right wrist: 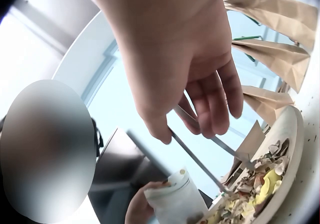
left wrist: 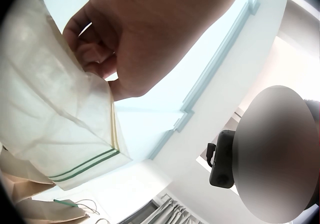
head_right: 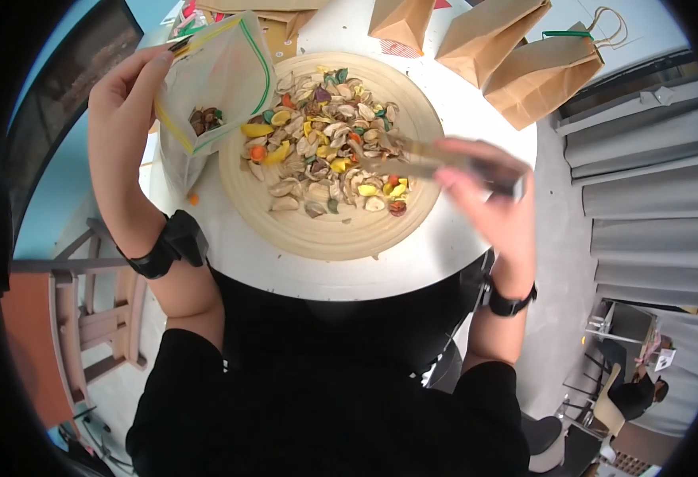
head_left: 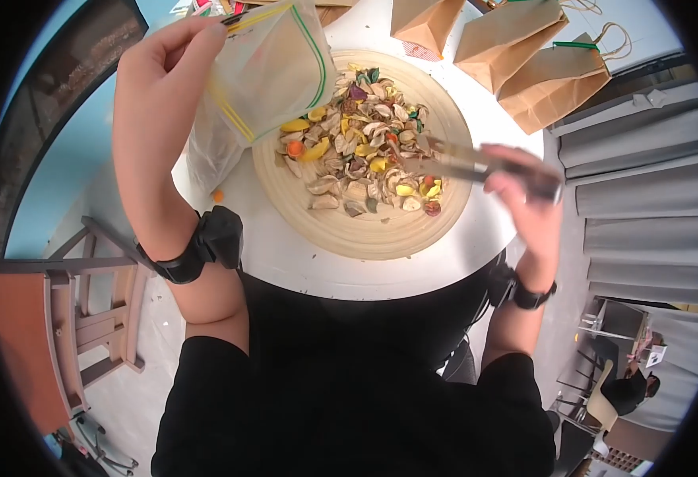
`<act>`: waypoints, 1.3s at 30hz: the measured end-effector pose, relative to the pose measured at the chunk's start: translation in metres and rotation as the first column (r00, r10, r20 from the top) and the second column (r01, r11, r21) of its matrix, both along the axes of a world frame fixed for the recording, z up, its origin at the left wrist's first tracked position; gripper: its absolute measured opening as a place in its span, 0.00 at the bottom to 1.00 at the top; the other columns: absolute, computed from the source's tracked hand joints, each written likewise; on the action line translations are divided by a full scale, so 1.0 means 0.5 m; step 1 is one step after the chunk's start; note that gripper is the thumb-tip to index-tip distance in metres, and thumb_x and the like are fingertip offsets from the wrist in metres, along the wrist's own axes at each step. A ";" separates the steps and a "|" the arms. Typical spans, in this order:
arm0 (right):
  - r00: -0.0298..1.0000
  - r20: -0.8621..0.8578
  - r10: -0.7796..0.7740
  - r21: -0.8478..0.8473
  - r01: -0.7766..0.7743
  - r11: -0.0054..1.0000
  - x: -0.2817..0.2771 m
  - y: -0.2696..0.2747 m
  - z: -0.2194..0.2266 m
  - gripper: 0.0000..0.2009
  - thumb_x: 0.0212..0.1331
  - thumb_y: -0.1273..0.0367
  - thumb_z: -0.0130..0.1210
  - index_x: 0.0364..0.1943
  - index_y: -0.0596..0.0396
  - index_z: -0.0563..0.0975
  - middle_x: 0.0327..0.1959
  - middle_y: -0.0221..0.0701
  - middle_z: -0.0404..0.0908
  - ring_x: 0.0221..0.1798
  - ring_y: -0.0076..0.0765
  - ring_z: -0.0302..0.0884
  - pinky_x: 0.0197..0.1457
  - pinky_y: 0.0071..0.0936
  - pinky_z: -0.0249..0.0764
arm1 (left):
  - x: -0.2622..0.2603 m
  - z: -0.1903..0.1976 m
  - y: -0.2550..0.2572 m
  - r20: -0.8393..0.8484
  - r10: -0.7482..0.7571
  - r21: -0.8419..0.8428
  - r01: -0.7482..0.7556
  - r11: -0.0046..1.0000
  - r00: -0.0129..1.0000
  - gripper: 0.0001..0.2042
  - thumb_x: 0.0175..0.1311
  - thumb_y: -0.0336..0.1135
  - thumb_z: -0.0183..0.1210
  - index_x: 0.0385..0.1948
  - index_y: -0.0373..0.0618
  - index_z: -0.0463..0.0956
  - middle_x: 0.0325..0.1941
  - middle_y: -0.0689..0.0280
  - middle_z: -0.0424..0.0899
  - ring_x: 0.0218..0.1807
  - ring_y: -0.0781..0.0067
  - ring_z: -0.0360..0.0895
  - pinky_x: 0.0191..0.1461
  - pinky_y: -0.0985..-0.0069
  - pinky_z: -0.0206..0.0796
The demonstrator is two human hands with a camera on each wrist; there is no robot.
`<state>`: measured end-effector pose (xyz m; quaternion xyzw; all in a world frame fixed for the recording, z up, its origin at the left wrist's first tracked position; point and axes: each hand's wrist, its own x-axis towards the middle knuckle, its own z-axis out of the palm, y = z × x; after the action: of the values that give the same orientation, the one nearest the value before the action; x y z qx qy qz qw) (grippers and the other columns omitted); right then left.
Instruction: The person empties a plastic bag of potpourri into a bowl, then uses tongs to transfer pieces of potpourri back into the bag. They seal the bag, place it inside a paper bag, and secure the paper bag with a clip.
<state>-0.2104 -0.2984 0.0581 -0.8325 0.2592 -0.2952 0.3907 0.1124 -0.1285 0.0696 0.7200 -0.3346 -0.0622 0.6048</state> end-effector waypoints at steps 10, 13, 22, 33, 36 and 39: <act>0.984 -0.059 -0.171 0.473 0.178 0.863 0.072 -0.263 -0.033 0.18 0.60 0.55 0.60 0.37 0.59 0.78 0.21 0.31 0.79 0.22 0.23 0.76 0.25 0.19 0.72 | -0.012 0.005 -0.023 -0.024 -0.005 0.001 0.005 1.000 1.000 0.14 0.62 0.35 0.59 0.40 0.32 0.81 0.29 0.73 0.80 0.31 0.89 0.70 0.34 0.87 0.59; 0.987 -0.023 -0.157 0.528 0.145 0.836 0.085 -0.296 -0.054 0.17 0.60 0.55 0.60 0.34 0.58 0.78 0.20 0.30 0.78 0.21 0.23 0.75 0.23 0.19 0.71 | -0.012 0.007 -0.027 -0.048 -0.006 0.008 0.007 1.000 0.999 0.13 0.63 0.35 0.60 0.40 0.32 0.82 0.27 0.74 0.78 0.29 0.90 0.67 0.31 0.87 0.57; 0.974 0.069 -0.214 0.420 0.167 0.892 0.067 -0.262 -0.070 0.17 0.58 0.57 0.60 0.26 0.58 0.80 0.17 0.29 0.78 0.18 0.20 0.72 0.22 0.17 0.67 | -0.023 -0.006 -0.052 0.056 0.038 0.047 -0.040 0.998 0.998 0.11 0.64 0.36 0.61 0.40 0.37 0.83 0.22 0.78 0.73 0.22 0.93 0.59 0.24 0.87 0.45; 0.997 0.080 0.011 0.493 -0.049 0.869 0.113 -0.190 -0.091 0.18 0.60 0.57 0.61 0.30 0.61 0.83 0.22 0.34 0.83 0.23 0.25 0.81 0.28 0.18 0.76 | -0.057 -0.010 -0.057 -0.006 -0.130 0.142 0.130 0.981 0.991 0.11 0.65 0.32 0.61 0.43 0.35 0.82 0.22 0.77 0.74 0.24 0.92 0.61 0.25 0.87 0.47; 0.993 0.121 0.007 0.496 -0.067 0.866 0.114 -0.180 -0.093 0.17 0.61 0.59 0.59 0.32 0.62 0.83 0.22 0.35 0.83 0.24 0.27 0.82 0.29 0.18 0.77 | -0.070 -0.010 -0.064 -0.033 -0.143 0.167 0.146 0.975 0.989 0.10 0.65 0.31 0.60 0.44 0.35 0.81 0.22 0.78 0.72 0.23 0.92 0.60 0.25 0.87 0.46; 0.985 0.170 -0.029 0.481 -0.057 0.875 0.115 -0.163 -0.081 0.16 0.62 0.61 0.58 0.34 0.63 0.83 0.22 0.36 0.83 0.24 0.28 0.82 0.30 0.19 0.78 | -0.076 -0.015 -0.070 -0.075 -0.202 0.183 0.213 0.960 0.976 0.11 0.66 0.30 0.60 0.45 0.34 0.80 0.21 0.79 0.70 0.23 0.91 0.59 0.25 0.86 0.47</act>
<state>-0.1530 -0.3800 0.0178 -0.6817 0.2842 -0.2887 0.6092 0.0744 -0.1634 0.0619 0.7334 -0.3840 -0.1769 0.5323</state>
